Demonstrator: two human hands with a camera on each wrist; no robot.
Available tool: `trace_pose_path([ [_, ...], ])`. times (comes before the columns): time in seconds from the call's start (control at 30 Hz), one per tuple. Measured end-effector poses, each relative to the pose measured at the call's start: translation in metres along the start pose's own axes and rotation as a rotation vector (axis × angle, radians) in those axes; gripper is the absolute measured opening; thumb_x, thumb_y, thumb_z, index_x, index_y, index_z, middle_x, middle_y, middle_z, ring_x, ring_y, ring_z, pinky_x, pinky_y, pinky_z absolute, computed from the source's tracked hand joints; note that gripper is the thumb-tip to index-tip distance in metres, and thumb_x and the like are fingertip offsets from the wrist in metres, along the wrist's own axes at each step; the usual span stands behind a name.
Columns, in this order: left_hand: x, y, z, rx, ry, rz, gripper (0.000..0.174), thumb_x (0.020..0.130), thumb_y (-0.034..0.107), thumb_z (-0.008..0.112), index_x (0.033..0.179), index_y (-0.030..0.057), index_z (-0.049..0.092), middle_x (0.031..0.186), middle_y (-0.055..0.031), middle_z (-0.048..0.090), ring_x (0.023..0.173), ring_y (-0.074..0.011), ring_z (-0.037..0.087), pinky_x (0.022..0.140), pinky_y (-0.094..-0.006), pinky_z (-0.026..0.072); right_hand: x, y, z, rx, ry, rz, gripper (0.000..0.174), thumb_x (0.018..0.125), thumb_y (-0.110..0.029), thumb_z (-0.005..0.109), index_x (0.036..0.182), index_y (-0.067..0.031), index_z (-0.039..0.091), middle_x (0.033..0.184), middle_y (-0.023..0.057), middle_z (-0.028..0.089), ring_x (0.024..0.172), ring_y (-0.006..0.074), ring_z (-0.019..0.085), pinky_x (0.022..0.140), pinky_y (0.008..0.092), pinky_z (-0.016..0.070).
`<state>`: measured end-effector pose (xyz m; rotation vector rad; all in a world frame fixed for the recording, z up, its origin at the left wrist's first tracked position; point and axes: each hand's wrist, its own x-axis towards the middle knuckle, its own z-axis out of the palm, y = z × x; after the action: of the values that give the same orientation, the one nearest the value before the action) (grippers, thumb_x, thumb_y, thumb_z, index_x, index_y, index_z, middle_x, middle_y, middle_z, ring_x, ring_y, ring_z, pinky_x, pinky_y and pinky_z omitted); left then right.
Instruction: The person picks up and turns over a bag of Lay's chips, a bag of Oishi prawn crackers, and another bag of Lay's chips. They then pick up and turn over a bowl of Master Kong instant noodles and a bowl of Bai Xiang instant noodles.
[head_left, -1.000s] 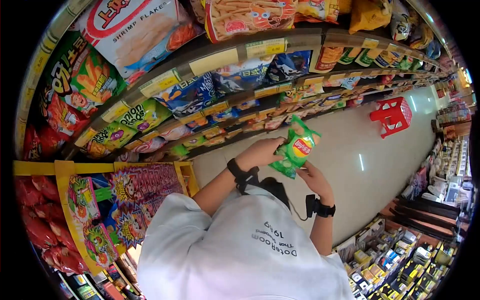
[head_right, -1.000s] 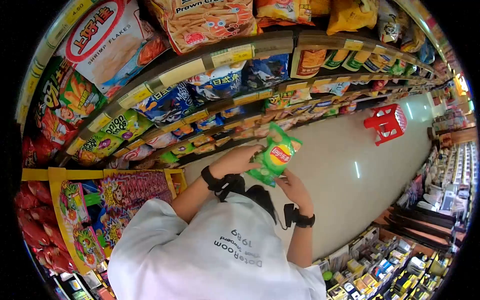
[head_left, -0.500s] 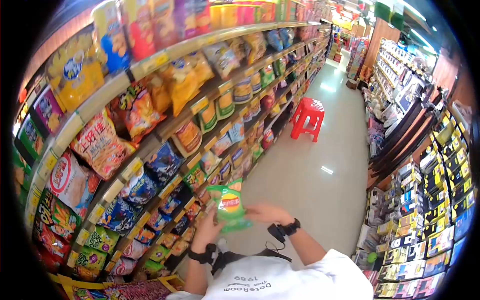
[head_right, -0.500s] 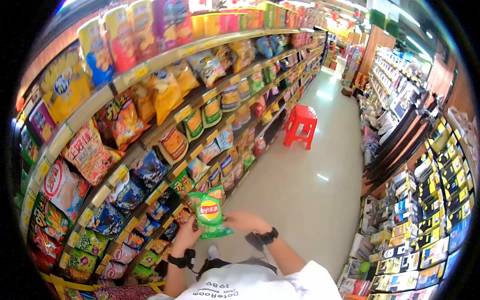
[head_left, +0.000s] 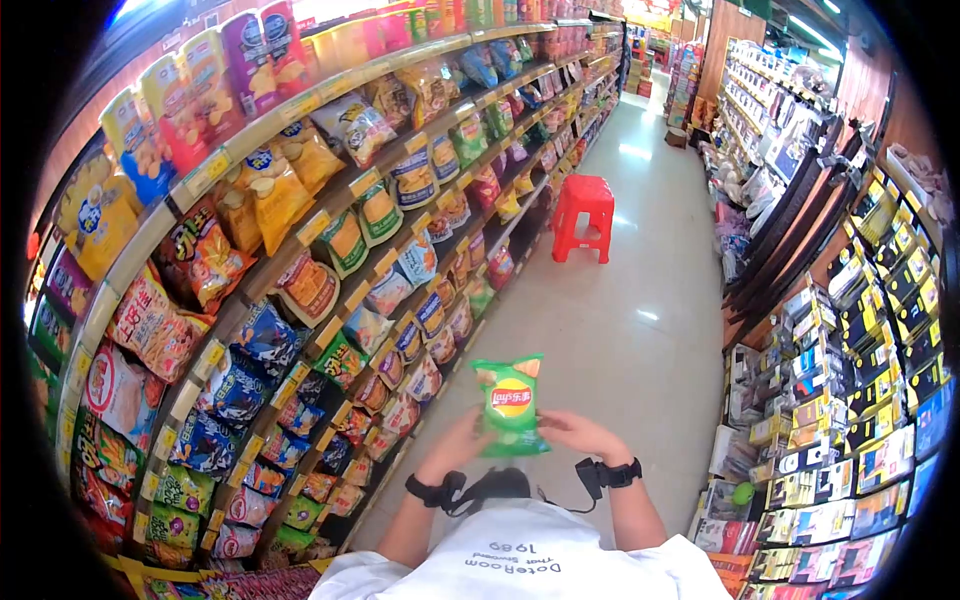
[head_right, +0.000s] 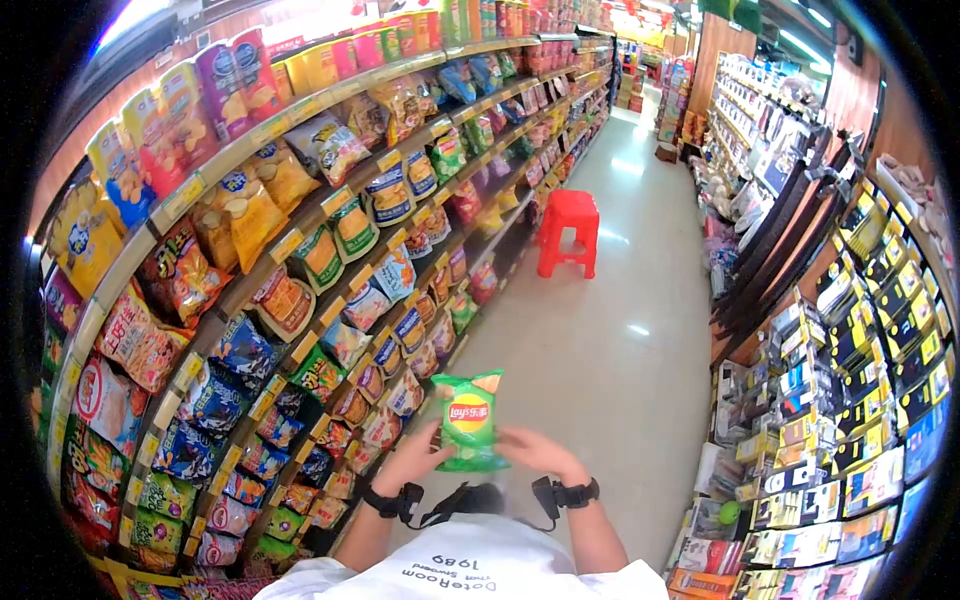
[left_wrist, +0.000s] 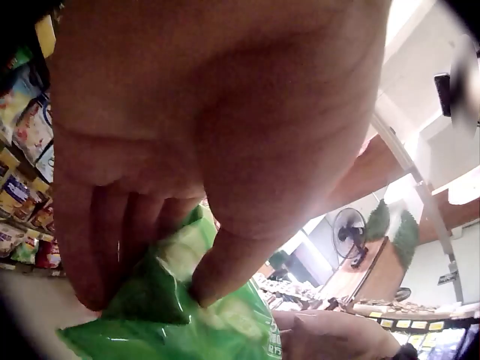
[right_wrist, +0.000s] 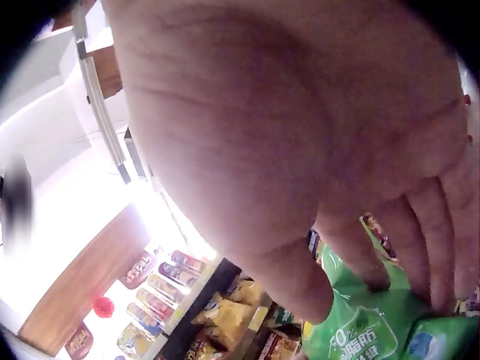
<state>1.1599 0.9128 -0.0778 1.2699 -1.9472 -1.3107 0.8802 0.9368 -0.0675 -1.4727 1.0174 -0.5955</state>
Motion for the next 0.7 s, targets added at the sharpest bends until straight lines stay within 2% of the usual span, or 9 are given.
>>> trace_pose_path([
  [0.03, 0.011, 0.016, 0.002, 0.055, -0.055, -0.124, 0.061, 0.092, 0.023, 0.071, 0.143, 0.0024, 0.046, 0.124, -0.0195, 0.066, 0.101, -0.0287, 0.067, 0.087, -0.0380, 0.0530, -0.005, 0.004, -0.007, 0.039, 0.021, 0.031, 0.052, 0.102, -0.022, 0.060, 0.147, -0.0011, 0.047, 0.121, 0.0086, 0.068, 0.106, 0.0146, 0.062, 0.095, 0.0318, 0.0494],
  [0.13, 0.059, 0.010, 0.020, 0.031, -0.052, 0.067, 0.062, 0.092, 0.023, 0.071, 0.143, 0.0004, 0.045, 0.109, -0.0177, 0.068, 0.089, -0.0230, 0.067, 0.078, -0.0349, 0.0547, -0.014, 0.019, -0.032, 0.041, 0.106, 0.066, 0.049, 0.102, -0.021, 0.059, 0.145, -0.0017, 0.047, 0.119, 0.0100, 0.069, 0.105, 0.0170, 0.063, 0.095, 0.0327, 0.0500],
  [0.3, 0.147, 0.034, 0.043, 0.093, -0.157, 0.142, 0.060, 0.091, 0.020, 0.071, 0.142, 0.0004, 0.047, 0.113, -0.0187, 0.067, 0.096, -0.0259, 0.067, 0.082, -0.0363, 0.0545, -0.015, 0.028, -0.101, 0.086, 0.204, 0.072, 0.049, 0.101, -0.021, 0.061, 0.144, -0.0024, 0.048, 0.118, 0.0085, 0.068, 0.105, 0.0169, 0.064, 0.094, 0.0319, 0.0502],
  [0.4, 0.207, 0.035, 0.063, 0.113, -0.108, 0.171, 0.055, 0.089, 0.020, 0.071, 0.137, 0.0033, 0.050, 0.106, -0.0209, 0.069, 0.094, -0.0339, 0.068, 0.082, -0.0416, 0.0528, -0.002, 0.030, -0.155, 0.072, 0.255, 0.126, 0.050, 0.100, -0.022, 0.062, 0.145, -0.0026, 0.048, 0.118, 0.0080, 0.067, 0.105, 0.0163, 0.063, 0.094, 0.0316, 0.0502],
  [0.43, 0.221, 0.042, 0.066, 0.060, -0.071, 0.213, 0.056, 0.088, 0.021, 0.072, 0.138, 0.0053, 0.051, 0.106, -0.0199, 0.069, 0.093, -0.0334, 0.068, 0.082, -0.0419, 0.0530, 0.005, 0.036, -0.169, 0.084, 0.276, 0.119, 0.051, 0.100, -0.022, 0.062, 0.145, -0.0025, 0.048, 0.118, 0.0081, 0.067, 0.106, 0.0161, 0.063, 0.094, 0.0315, 0.0501],
  [0.53, 0.267, 0.066, 0.063, 0.010, -0.156, 0.111, 0.060, 0.088, 0.019, 0.071, 0.141, 0.0040, 0.048, 0.114, -0.0205, 0.067, 0.103, -0.0336, 0.067, 0.089, -0.0413, 0.0522, 0.022, 0.032, -0.215, 0.081, 0.312, 0.149, 0.052, 0.100, -0.021, 0.063, 0.146, -0.0026, 0.047, 0.120, 0.0084, 0.066, 0.108, 0.0162, 0.062, 0.095, 0.0314, 0.0496],
  [0.63, 0.304, 0.088, 0.061, -0.083, -0.178, 0.259, 0.063, 0.088, 0.019, 0.071, 0.143, 0.0015, 0.045, 0.124, -0.0216, 0.063, 0.114, -0.0344, 0.063, 0.098, -0.0405, 0.0490, 0.033, 0.022, -0.255, 0.117, 0.330, 0.169, 0.053, 0.100, -0.019, 0.062, 0.147, -0.0020, 0.046, 0.123, 0.0092, 0.065, 0.110, 0.0169, 0.061, 0.096, 0.0314, 0.0491],
  [0.7, 0.338, 0.091, 0.064, -0.091, -0.216, 0.261, 0.065, 0.088, 0.018, 0.071, 0.144, 0.0003, 0.043, 0.129, -0.0224, 0.061, 0.119, -0.0352, 0.060, 0.102, -0.0406, 0.0468, 0.042, 0.027, -0.280, 0.164, 0.352, 0.139, 0.054, 0.100, -0.017, 0.062, 0.148, -0.0006, 0.044, 0.126, 0.0098, 0.063, 0.112, 0.0174, 0.060, 0.096, 0.0321, 0.0496],
])
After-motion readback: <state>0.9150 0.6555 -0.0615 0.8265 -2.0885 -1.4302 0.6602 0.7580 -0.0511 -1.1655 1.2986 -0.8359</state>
